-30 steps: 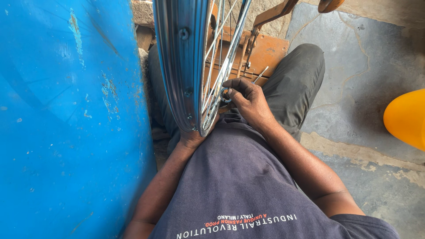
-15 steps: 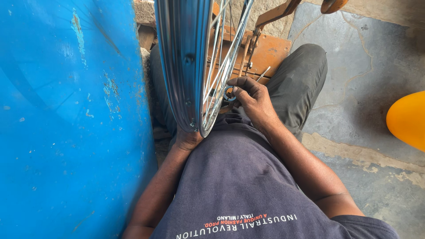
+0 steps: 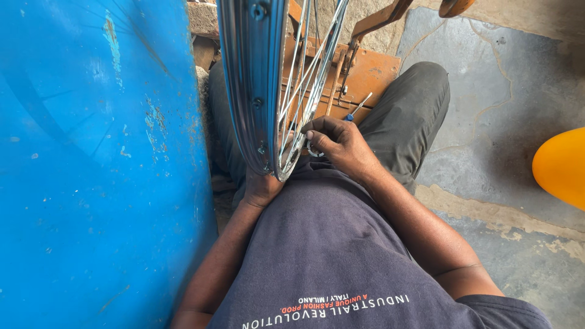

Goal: The person sits on the ground and works on a bicycle wheel held between their legs. They use a spoke wrench to tighten the nipples on the wheel rim, rotating the wheel to access different spokes.

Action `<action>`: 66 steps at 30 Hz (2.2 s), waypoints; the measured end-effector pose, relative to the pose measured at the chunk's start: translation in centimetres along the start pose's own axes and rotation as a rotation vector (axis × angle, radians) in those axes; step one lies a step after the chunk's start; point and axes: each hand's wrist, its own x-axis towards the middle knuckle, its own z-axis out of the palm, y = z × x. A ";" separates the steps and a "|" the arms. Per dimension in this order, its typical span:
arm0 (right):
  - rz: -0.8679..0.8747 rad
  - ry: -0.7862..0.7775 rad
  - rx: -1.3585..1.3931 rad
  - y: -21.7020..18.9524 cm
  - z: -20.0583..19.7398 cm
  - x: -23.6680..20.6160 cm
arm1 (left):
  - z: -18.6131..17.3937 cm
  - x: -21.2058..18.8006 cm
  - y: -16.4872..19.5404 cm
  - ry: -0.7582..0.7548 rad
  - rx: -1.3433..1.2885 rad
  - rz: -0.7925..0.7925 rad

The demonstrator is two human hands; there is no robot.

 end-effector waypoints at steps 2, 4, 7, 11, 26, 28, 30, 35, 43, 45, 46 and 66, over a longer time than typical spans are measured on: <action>-0.013 0.015 -0.020 -0.1 0.1 0.1 | 0.3 0.3 -0.2 -0.001 0.066 0.003; -0.037 0.012 -0.030 -0.1 0.1 0.0 | 0.5 0.3 -0.4 -0.004 0.097 -0.012; -0.066 -0.005 -0.036 -0.1 0.0 -0.4 | 0.9 -0.1 -0.5 -0.024 0.094 -0.050; -0.058 -0.014 -0.017 -0.3 0.1 -0.7 | 0.9 -0.5 -0.3 -0.049 0.226 0.011; -0.057 -0.075 0.019 -0.8 0.7 -1.4 | 1.5 0.1 3.1 0.136 0.165 -0.038; -0.054 -0.072 0.018 -0.8 0.6 -1.5 | 1.5 0.4 3.4 0.147 0.151 -0.016; -0.062 -0.073 0.026 -0.7 0.5 -1.5 | 1.2 0.4 3.6 0.135 0.135 -0.010; -0.030 -0.095 0.056 -1.1 0.5 -1.0 | 0.6 -0.3 3.2 0.087 0.041 -0.023; 0.139 -0.268 0.289 -1.2 -0.1 -1.1 | 1.9 -1.7 0.9 0.033 0.054 -0.082; 0.142 -0.331 0.436 -0.7 -0.4 -0.9 | 2.1 -1.8 0.6 0.027 0.116 -0.064; 0.147 -0.350 0.473 -0.4 -0.4 -0.8 | 2.1 -1.7 0.6 0.023 0.085 -0.070; 0.130 -0.279 0.401 -0.3 0.0 -1.4 | 0.8 -0.6 1.7 -0.005 -0.066 -0.152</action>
